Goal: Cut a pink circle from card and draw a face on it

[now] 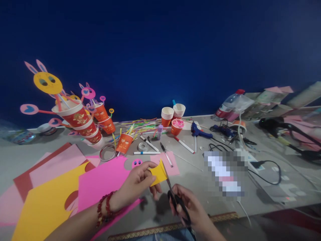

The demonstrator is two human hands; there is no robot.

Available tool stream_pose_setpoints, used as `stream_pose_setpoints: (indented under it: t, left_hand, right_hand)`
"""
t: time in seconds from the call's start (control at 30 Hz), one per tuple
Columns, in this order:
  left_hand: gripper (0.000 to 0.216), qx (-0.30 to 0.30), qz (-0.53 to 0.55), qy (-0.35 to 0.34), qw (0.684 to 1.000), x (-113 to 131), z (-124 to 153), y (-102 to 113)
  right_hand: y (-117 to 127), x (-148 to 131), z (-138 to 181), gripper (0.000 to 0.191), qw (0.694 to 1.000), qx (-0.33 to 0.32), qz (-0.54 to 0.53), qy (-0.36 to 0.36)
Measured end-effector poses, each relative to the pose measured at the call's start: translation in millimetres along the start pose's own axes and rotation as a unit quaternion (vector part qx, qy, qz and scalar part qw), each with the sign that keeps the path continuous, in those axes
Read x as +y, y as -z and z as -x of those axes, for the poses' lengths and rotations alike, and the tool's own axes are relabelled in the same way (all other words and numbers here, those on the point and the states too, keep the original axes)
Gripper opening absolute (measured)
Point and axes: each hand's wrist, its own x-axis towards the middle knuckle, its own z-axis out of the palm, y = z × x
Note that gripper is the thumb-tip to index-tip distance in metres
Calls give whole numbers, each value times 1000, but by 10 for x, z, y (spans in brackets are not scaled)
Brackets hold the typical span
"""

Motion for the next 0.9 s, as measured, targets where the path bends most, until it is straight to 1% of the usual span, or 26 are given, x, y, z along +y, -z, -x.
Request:
stream_pose_setpoints:
  t: [0.17,0.3,0.47,0.63,0.8,0.9]
  left_hand:
    - [40,6,-1,5,1000,10,-7,3]
    - [40,9,3,5,1000,14,-10,10]
    - [39,11,0,6,1000,6,-10,17]
    - [39,8,0,9,1000,8,-12,14]
    - [38,7,-1,7,1000,18,-15,10]
    - [37,9,-2,8,1000,26,-12,3]
  right_hand:
    - [-18,12,5,67,1000,-8,-8,-4]
    - [-31,18,-4,66,1000,2,-13,11]
    - [-35,20,-11,67,1000,8,-6,2]
    - [-16,75,-1,64,1000,12,5,-4]
    - [-11,98,-10,62,999,31,20,-11]
    - [-11,104,-14,59,999,32,20,-2]
